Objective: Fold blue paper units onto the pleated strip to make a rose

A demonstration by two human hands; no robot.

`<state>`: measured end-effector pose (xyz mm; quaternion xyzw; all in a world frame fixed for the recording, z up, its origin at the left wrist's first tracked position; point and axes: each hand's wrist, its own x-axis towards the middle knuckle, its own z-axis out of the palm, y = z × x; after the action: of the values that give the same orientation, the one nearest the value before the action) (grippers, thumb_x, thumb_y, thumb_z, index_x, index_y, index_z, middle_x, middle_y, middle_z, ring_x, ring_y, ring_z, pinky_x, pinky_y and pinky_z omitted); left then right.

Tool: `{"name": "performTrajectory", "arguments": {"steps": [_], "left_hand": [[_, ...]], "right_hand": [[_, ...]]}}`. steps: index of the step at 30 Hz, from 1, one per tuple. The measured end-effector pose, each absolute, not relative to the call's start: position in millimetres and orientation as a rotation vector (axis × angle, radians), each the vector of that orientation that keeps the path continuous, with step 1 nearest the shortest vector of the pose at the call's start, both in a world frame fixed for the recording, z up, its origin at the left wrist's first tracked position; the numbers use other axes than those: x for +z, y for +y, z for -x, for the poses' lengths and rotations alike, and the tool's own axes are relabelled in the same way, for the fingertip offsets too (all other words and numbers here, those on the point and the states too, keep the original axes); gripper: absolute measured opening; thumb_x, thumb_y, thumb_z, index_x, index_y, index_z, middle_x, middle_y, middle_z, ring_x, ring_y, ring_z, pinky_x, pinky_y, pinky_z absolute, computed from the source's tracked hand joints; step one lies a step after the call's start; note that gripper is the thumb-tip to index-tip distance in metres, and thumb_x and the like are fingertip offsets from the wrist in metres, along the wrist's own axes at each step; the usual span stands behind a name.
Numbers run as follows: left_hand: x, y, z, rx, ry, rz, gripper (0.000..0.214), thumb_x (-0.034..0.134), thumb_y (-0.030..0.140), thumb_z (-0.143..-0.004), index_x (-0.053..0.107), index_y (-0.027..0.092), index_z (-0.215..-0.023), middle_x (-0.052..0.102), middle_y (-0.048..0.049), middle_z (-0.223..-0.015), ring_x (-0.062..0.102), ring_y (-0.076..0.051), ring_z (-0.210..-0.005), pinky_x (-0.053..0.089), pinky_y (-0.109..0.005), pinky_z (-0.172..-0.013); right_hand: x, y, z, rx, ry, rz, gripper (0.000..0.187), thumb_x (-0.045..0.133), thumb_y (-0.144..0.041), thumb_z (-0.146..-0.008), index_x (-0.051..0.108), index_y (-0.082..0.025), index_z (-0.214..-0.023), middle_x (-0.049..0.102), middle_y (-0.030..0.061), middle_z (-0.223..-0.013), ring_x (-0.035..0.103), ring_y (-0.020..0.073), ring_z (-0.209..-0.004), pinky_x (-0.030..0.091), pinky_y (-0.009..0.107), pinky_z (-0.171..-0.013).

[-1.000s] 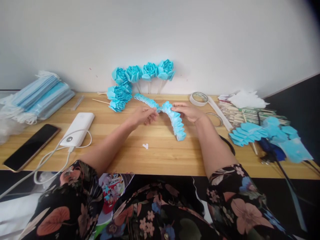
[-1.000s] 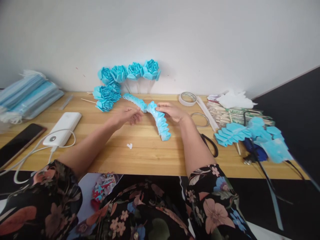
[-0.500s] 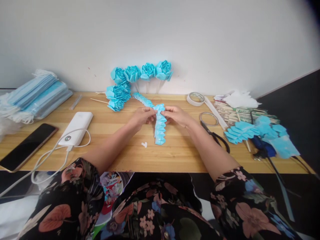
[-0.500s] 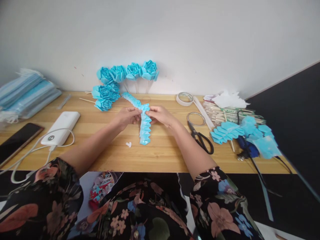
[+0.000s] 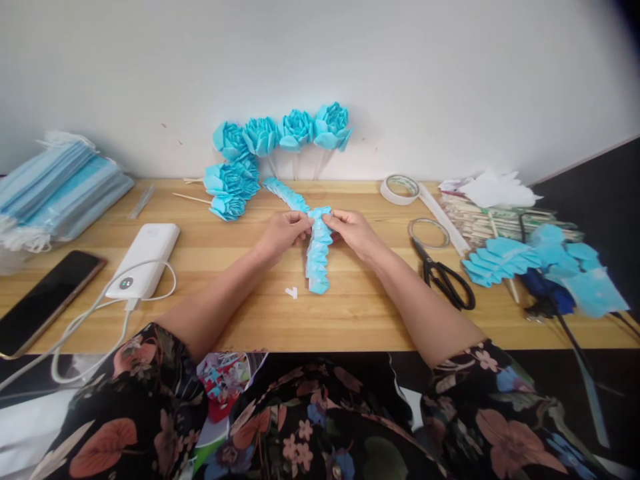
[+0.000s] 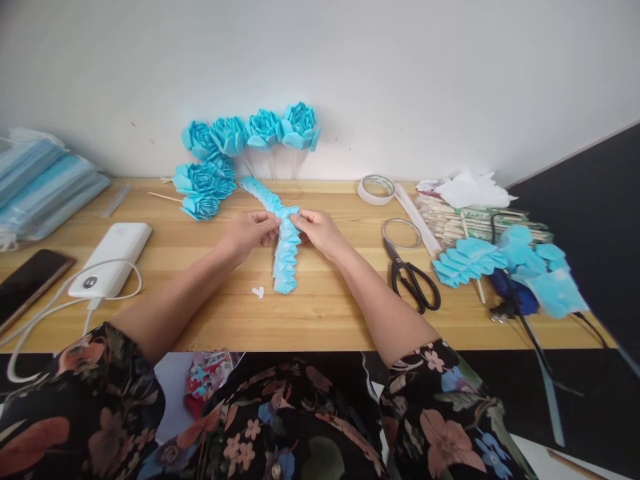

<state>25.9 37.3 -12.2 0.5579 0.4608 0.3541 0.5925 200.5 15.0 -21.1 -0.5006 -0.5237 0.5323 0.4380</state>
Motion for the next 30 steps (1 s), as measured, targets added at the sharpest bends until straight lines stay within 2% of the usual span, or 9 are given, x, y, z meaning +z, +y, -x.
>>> {"name": "performTrajectory", "arguments": {"steps": [6,9,12,17,23,27,30], "left_hand": [[-13,35,-20,0.89,1.092,-1.234,0.024,0.066,0.024,-0.082,0.06,0.014,-0.062,0.057,0.0023,-0.056,0.047,-0.005,-0.044,0.036,-0.019,-0.045],[-14,35,-19,0.92,1.071,-1.194,0.024,0.069,0.027,-0.081,0.061,0.014,-0.063,0.059,0.0021,-0.058,0.048,-0.005,-0.045,0.039,-0.018,-0.046],[-18,36,-19,0.918,1.054,-1.193,0.026,0.072,0.031,-0.081,0.062,0.013,-0.065,0.059,0.0018,-0.058,0.049,-0.005,-0.045,0.04,-0.018,-0.046],[-24,39,-19,0.852,1.023,-1.233,0.043,0.064,0.049,-0.088,0.063,0.014,-0.064,0.059,-0.0009,-0.057,0.053,-0.007,-0.046,0.041,-0.02,-0.045],[-21,38,-18,0.839,1.053,-1.368,0.025,0.07,0.028,-0.082,0.062,0.013,-0.063,0.058,0.0021,-0.053,0.049,-0.005,-0.039,0.037,-0.019,-0.043],[-18,37,-17,0.866,1.052,-1.333,0.025,0.068,0.025,-0.083,0.061,0.014,-0.062,0.058,0.0024,-0.054,0.048,-0.004,-0.04,0.036,-0.019,-0.044],[-16,37,-17,0.884,1.06,-1.289,0.025,0.066,0.024,-0.084,0.06,0.014,-0.062,0.058,0.0023,-0.053,0.048,-0.005,-0.041,0.036,-0.019,-0.044]], "right_hand": [[-23,10,-209,1.422,-1.225,1.209,0.053,0.069,-0.073,-0.071,0.065,-0.02,-0.076,0.066,0.0036,-0.076,0.062,0.0163,-0.073,0.054,0.027,-0.066],[-23,8,-212,1.448,-1.272,1.184,0.048,0.075,-0.065,-0.071,0.068,-0.019,-0.081,0.067,0.0025,-0.08,0.063,0.0145,-0.075,0.054,0.026,-0.068],[-22,7,-211,1.43,-1.318,1.188,0.039,0.08,-0.054,-0.069,0.065,-0.018,-0.073,0.065,-0.0006,-0.075,0.06,0.0121,-0.071,0.053,0.025,-0.068],[-21,6,-207,1.382,-1.274,1.2,0.033,0.078,-0.047,-0.069,0.061,-0.018,-0.066,0.06,-0.0029,-0.066,0.057,0.0109,-0.064,0.051,0.025,-0.065],[-21,6,-206,1.361,-1.278,1.219,0.033,0.078,-0.047,-0.068,0.061,-0.019,-0.063,0.061,-0.0026,-0.064,0.057,0.0115,-0.063,0.052,0.026,-0.065],[-22,7,-207,1.39,-1.227,1.226,0.032,0.077,-0.05,-0.07,0.068,-0.019,-0.069,0.065,0.0003,-0.07,0.061,0.0131,-0.067,0.054,0.027,-0.066],[-23,8,-209,1.419,-1.154,1.197,0.039,0.078,-0.056,-0.069,0.07,-0.019,-0.073,0.067,0.0019,-0.073,0.062,0.0136,-0.068,0.055,0.026,-0.065]]}}
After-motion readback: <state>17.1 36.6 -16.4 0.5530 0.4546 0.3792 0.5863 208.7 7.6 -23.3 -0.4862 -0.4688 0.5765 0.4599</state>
